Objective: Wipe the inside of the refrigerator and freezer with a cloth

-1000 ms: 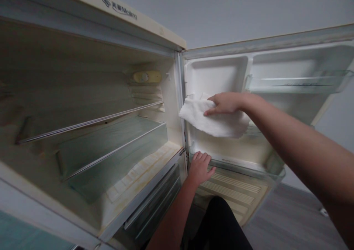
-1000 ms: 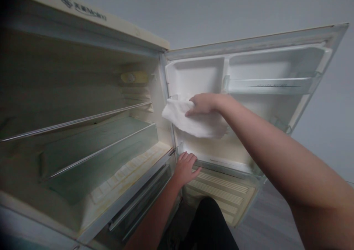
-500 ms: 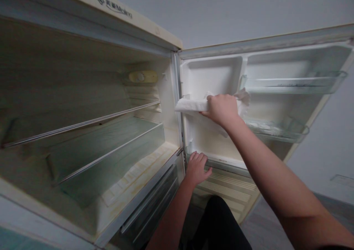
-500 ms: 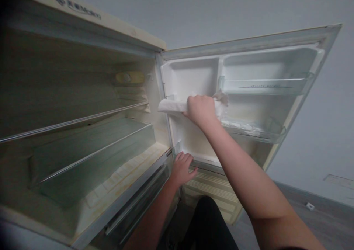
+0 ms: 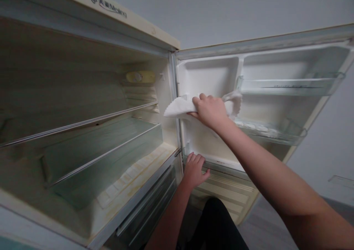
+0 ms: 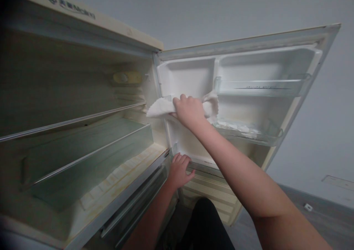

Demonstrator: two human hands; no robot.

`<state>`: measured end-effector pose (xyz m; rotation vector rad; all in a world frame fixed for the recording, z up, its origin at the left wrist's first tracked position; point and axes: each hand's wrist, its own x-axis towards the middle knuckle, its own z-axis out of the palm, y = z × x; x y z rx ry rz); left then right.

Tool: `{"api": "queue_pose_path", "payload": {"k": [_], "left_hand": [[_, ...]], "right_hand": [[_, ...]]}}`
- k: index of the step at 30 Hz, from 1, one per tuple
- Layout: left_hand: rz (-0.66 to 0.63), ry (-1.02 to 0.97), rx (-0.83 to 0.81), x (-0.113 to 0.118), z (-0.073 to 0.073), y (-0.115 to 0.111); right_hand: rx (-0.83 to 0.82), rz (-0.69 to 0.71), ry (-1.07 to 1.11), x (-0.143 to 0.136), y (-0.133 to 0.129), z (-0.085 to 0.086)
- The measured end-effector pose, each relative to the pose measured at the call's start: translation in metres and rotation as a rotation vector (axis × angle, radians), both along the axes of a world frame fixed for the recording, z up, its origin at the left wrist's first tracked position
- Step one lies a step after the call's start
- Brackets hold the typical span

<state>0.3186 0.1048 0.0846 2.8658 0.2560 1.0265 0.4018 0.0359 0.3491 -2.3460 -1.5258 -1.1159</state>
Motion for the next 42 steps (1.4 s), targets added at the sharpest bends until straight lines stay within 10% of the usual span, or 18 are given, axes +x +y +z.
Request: {"api": "queue_pose_path", "payload": {"k": [11,21,29,42], "left_hand": [[0.022,-0.012,-0.001,0.003,-0.007,0.003],[-0.013,0.008,0.010,0.001,-0.004,0.005],[-0.047,0.013,0.029,0.000,-0.003,0.001],[0.003,-0.024,0.069,0.003,-0.008,-0.001]], "right_hand": [[0.075,0.095,0.021,-0.013,0.062,-0.006],[0.052,0.175,-0.066,0.000,0.020,-0.015],[0.270,-0.019,0.015,0.003,-0.027,-0.041],[0.728,0.062,-0.028,0.029,0.019,-0.087]]}}
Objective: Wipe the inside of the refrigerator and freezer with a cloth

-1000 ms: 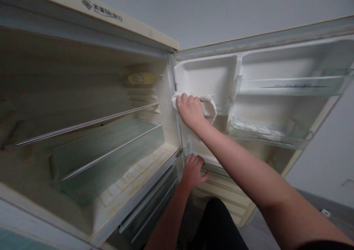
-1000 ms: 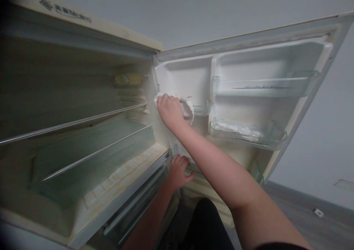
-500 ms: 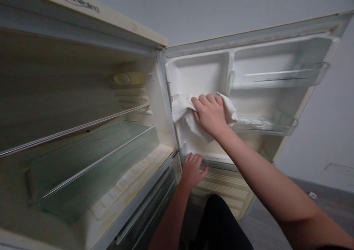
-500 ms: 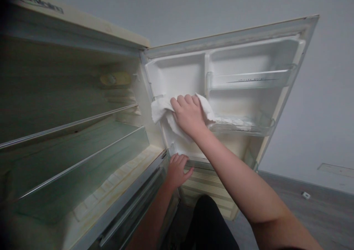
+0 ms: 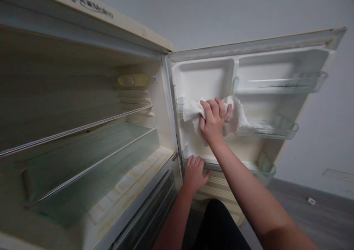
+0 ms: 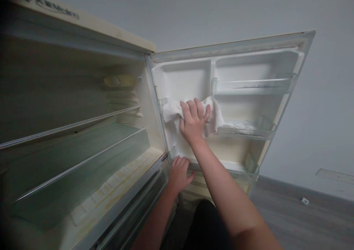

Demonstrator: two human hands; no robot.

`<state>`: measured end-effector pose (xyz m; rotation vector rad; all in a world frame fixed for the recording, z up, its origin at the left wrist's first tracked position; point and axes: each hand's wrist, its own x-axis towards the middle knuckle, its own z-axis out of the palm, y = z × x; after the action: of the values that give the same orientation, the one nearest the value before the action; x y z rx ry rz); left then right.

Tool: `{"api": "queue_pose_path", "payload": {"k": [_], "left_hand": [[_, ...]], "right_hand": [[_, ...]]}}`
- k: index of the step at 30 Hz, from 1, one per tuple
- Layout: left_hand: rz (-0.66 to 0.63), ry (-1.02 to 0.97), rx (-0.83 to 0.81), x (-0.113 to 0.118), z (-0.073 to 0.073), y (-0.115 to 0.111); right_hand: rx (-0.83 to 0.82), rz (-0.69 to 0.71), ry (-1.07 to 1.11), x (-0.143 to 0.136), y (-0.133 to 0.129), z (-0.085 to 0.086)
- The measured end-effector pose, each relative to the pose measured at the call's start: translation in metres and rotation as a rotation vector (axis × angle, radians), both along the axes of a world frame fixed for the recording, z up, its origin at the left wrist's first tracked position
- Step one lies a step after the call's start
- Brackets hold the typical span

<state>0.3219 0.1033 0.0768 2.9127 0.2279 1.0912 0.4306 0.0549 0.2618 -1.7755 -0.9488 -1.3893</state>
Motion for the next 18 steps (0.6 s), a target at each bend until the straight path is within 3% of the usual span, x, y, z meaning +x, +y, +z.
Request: {"api": "queue_pose_path", "payload": {"k": [3,18], "left_hand": [[-0.004,-0.006,0.001,0.000,0.000,0.001],[-0.026,-0.035,0.008,0.001,-0.004,0.004]], "right_hand": [[0.040,0.027,-0.024,0.002,0.002,-0.003],[-0.062,0.101,0.000,0.004,-0.002,-0.021]]}}
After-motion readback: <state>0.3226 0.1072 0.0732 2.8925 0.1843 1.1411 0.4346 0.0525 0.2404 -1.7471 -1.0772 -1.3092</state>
